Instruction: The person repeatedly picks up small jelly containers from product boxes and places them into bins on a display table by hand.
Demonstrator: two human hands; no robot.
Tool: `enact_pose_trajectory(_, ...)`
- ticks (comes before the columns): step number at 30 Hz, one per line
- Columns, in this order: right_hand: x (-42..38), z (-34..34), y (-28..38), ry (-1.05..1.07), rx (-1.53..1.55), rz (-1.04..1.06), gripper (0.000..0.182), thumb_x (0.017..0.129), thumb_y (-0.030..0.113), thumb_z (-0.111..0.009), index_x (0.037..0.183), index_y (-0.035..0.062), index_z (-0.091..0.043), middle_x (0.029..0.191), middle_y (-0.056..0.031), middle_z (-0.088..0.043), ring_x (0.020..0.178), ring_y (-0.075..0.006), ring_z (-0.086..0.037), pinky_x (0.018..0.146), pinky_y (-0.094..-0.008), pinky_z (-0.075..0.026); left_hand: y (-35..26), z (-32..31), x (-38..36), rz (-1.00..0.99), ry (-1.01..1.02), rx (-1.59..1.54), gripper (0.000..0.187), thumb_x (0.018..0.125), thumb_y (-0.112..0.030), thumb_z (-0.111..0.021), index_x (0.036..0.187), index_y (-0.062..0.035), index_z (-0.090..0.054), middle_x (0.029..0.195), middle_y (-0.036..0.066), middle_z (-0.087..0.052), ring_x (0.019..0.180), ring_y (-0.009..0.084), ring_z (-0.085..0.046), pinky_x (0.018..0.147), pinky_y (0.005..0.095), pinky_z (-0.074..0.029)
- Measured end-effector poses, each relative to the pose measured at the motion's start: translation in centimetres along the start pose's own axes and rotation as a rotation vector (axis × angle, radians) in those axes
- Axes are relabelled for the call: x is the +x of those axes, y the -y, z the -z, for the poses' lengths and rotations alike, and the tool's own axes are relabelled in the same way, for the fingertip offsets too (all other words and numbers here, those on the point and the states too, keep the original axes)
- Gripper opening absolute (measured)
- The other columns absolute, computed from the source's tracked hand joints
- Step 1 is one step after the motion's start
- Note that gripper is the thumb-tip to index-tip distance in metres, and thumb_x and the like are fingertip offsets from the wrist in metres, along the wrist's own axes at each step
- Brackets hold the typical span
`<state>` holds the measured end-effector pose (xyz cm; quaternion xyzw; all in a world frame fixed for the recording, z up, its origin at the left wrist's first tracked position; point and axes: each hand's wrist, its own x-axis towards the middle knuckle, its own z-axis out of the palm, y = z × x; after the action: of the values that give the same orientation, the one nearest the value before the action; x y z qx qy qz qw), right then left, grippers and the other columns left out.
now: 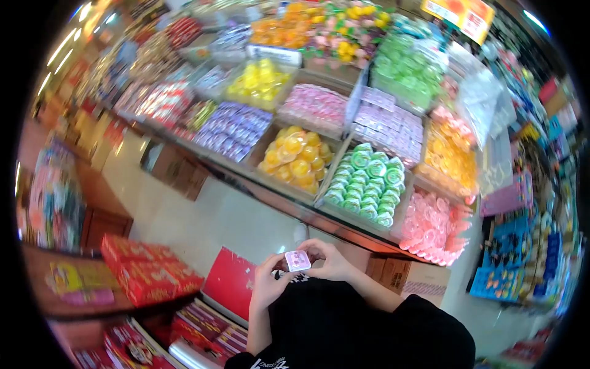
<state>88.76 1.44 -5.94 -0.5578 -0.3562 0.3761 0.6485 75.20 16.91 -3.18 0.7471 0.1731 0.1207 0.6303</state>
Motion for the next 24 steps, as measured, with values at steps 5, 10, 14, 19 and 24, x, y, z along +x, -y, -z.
enact_pose_trajectory(5,1.2,5.0,2.6,-0.260,-0.035,-0.011,0.051,0.077,0.003,-0.075,0.122,0.0034,-0.053,0.110,-0.0080,-0.061,0.097,-0.0153,-0.062,0.083,-0.0314,-0.053,0.1,-2.2,10.1,-0.079,0.295,-0.047,0.037,0.073,0.006,-0.073,0.108,0.0033,-0.064,0.086,0.008,-0.065,0.079,0.0139,-0.065,0.073,0.0269,-0.051)
enact_pose_trajectory(10,2.1,8.8,4.5,-0.598,-0.088,0.084,0.050,0.076,0.003,-0.076,0.121,0.0029,-0.053,0.112,-0.0067,-0.060,0.103,-0.0159,-0.061,0.090,-0.0332,-0.052,-2.3,-5.9,19.5,-0.197,0.554,-0.085,0.037,0.074,0.003,-0.073,0.109,0.0021,-0.064,0.084,0.007,-0.065,0.074,0.0142,-0.064,0.068,0.0276,-0.051)
enact_pose_trajectory(14,3.6,10.9,5.5,-0.754,-0.179,0.076,0.047,0.079,-0.001,-0.073,0.120,0.0036,-0.049,0.115,-0.0067,-0.056,0.106,-0.0147,-0.059,0.094,-0.0318,-0.048,-2.1,-8.4,24.2,-0.244,0.659,-0.142,0.038,0.076,0.001,-0.073,0.112,0.0016,-0.063,0.088,0.009,-0.066,0.073,0.0154,-0.064,0.067,0.0283,-0.051)
enact_pose_trajectory(19,4.9,12.7,6.1,-0.895,-0.214,0.034,0.047,0.081,-0.005,-0.070,0.120,0.0043,-0.046,0.112,-0.0057,-0.056,0.107,-0.0143,-0.058,0.095,-0.0314,-0.048,-2.6,-10.2,28.0,-0.227,0.752,-0.197,0.037,0.078,-0.002,-0.074,0.114,0.0012,-0.063,0.096,0.009,-0.070,0.077,0.0140,-0.065,0.069,0.0285,-0.053)
enact_pose_trajectory(24,5.6,15.5,5.5,-1.018,-0.256,0.070,0.052,0.079,-0.002,-0.073,0.124,0.0043,-0.047,0.112,-0.0081,-0.059,0.103,-0.0152,-0.061,0.088,-0.0298,-0.051,-3.6,-12.5,30.8,-0.193,0.726,-0.196,0.037,0.077,-0.005,-0.077,0.112,-0.0029,-0.065,0.101,0.008,-0.067,0.080,0.0140,-0.065,0.069,0.0266,-0.053)
